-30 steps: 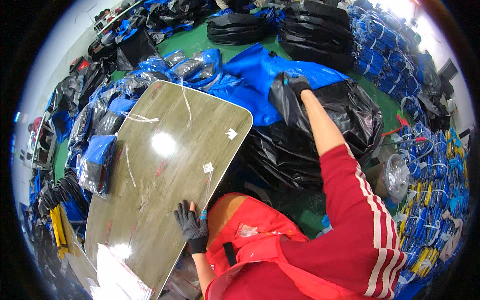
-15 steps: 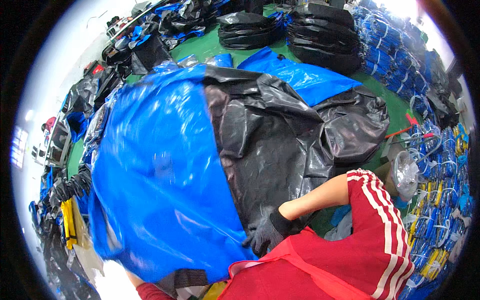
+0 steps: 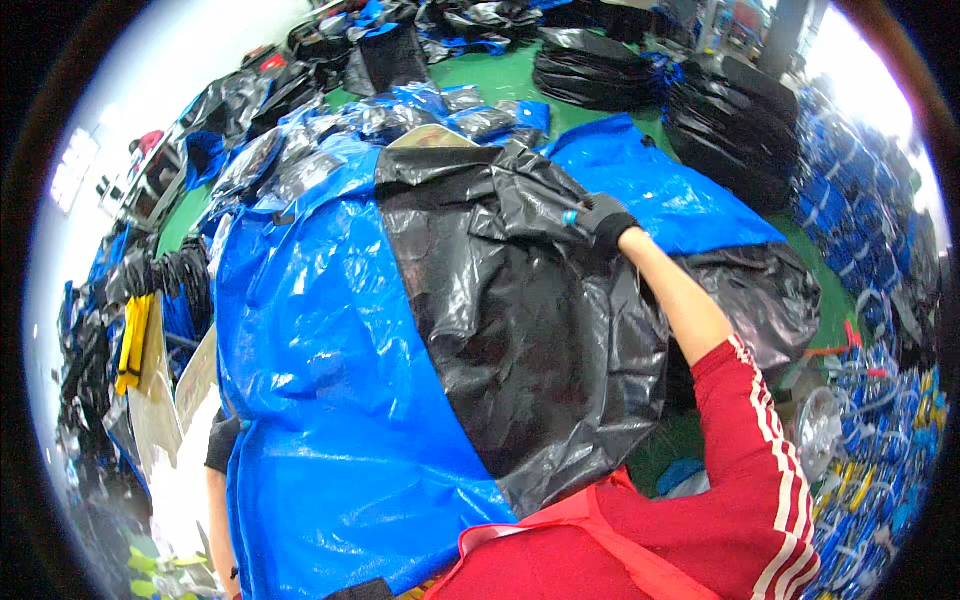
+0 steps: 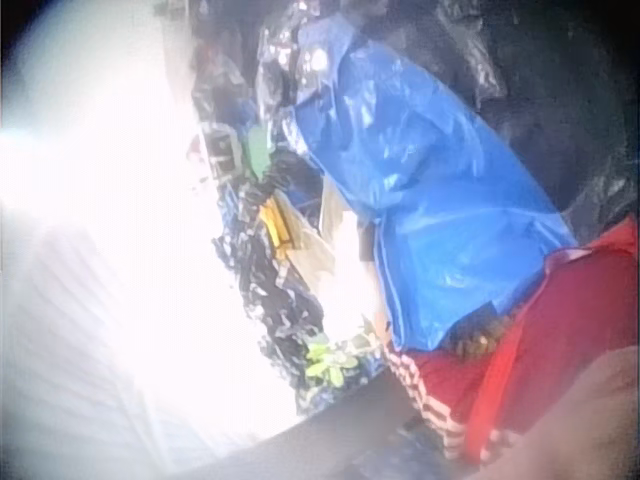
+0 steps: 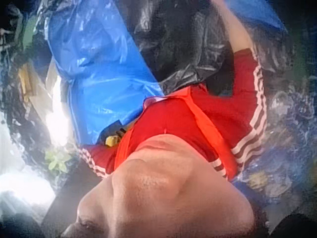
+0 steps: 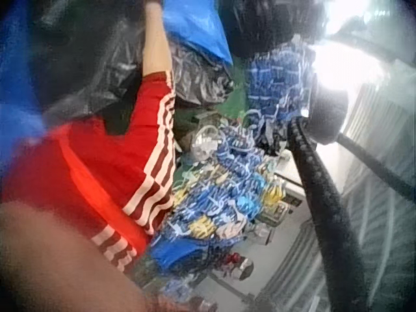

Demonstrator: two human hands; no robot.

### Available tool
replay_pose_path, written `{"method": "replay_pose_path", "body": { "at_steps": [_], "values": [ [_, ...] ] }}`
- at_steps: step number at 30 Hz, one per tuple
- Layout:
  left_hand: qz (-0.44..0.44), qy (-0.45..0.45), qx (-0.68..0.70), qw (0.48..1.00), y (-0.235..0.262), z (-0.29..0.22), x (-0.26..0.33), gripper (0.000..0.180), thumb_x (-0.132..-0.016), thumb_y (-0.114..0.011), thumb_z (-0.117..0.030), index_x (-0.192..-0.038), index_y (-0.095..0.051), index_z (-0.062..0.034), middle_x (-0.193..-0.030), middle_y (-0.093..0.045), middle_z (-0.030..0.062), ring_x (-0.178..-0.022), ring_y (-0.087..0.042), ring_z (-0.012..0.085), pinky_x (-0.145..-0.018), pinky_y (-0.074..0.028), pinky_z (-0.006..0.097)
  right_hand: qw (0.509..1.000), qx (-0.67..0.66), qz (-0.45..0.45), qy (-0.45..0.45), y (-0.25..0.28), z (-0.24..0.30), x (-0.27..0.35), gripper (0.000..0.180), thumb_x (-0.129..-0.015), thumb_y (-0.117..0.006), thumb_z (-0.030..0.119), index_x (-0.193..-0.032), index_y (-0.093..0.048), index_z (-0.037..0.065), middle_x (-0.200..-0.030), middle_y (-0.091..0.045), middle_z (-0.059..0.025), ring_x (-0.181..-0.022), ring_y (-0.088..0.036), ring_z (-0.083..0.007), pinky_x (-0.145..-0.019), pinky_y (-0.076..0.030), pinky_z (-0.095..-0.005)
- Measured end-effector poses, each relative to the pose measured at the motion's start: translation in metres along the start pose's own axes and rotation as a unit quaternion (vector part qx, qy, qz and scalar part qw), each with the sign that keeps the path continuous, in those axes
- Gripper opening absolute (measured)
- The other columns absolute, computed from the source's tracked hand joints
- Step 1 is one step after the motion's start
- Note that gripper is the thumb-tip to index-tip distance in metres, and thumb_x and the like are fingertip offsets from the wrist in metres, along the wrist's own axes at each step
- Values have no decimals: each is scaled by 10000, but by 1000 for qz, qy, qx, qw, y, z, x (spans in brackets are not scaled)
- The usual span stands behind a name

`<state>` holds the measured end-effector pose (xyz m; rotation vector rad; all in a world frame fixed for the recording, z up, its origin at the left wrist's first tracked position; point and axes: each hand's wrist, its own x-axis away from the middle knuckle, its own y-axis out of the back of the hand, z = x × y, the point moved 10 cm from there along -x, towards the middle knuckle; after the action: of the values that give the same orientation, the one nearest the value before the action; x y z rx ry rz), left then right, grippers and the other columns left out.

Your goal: The person repeatedly folds blue and black plastic bags, places them into clear plastic packaging, and seals them on a workbench. The process is repeated for multiple units throughout the clip.

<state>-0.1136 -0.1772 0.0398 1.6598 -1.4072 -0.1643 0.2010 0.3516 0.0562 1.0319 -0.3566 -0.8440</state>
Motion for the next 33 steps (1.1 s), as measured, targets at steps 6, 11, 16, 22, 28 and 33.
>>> {"method": "replay_pose_path", "body": {
  "at_steps": [6, 11, 16, 22, 28, 33],
  "values": [
    [-38, 291, -411, 863, 160, 155, 79, 777, -822, -589, -438, -1376, -363, 58, -1317, -487, 292, -1237, -484, 377, -1034, -384, 425, 970, -45, -7, 239, -8, 164, 7, 343, -899, -590, 390, -1024, -671, 81, -910, -681, -145, -832, -657, -270, -711, -506, -366],
    [-149, -249, -366, 884, 78, -60, -15, 618, -804, -658, -314, -1301, -470, 1, -1309, -515, 225, -1203, -502, 384, -1030, -383, 457, 936, -194, 286, 64, -71, 156, -20, 539, -894, -528, 553, -834, -702, 47, -666, -628, -56, -627, -574, -166, -645, -488, -332],
    [-138, -183, -301, 926, -2, -145, -148, 705, -854, -571, -476, -1380, -391, -42, -1391, -410, 235, -1297, -370, 402, -1096, -278, 452, 978, -93, 186, 0, -136, 107, -24, 685, -851, -496, 656, -797, -681, -2, -760, -644, -243, -692, -627, -358, -688, -488, -426],
    [-127, -141, -37, 981, -49, -123, -223, 461, -918, -489, -359, -1284, -545, -85, -1263, -559, 211, -1072, -593, 352, -873, -477, 424, 882, -379, 182, -212, -180, 118, -4, 513, -847, -614, 512, -881, -671, 3, -771, -669, -82, -701, -593, -162, -669, -485, -355],
    [-442, -314, -39, 839, -15, -150, -184, 129, -866, -603, -165, -910, -652, -54, -744, -605, 129, -643, -558, 236, -614, -421, 359, 971, -158, 156, 93, -132, 212, -10, 623, -758, -644, 620, -724, -621, -1, -778, -649, -239, -750, -640, -389, -696, -494, -445],
    [-185, -63, 401, 895, -32, -84, -208, 328, -959, -526, -305, -893, -653, -10, -743, -617, 77, -695, -568, 195, -668, -447, 354, 960, -145, 200, 136, -166, 206, -2, 595, -842, -579, 568, -910, -671, -16, -936, -659, -259, -928, -633, -396, -823, -489, -429]
  ]
}}
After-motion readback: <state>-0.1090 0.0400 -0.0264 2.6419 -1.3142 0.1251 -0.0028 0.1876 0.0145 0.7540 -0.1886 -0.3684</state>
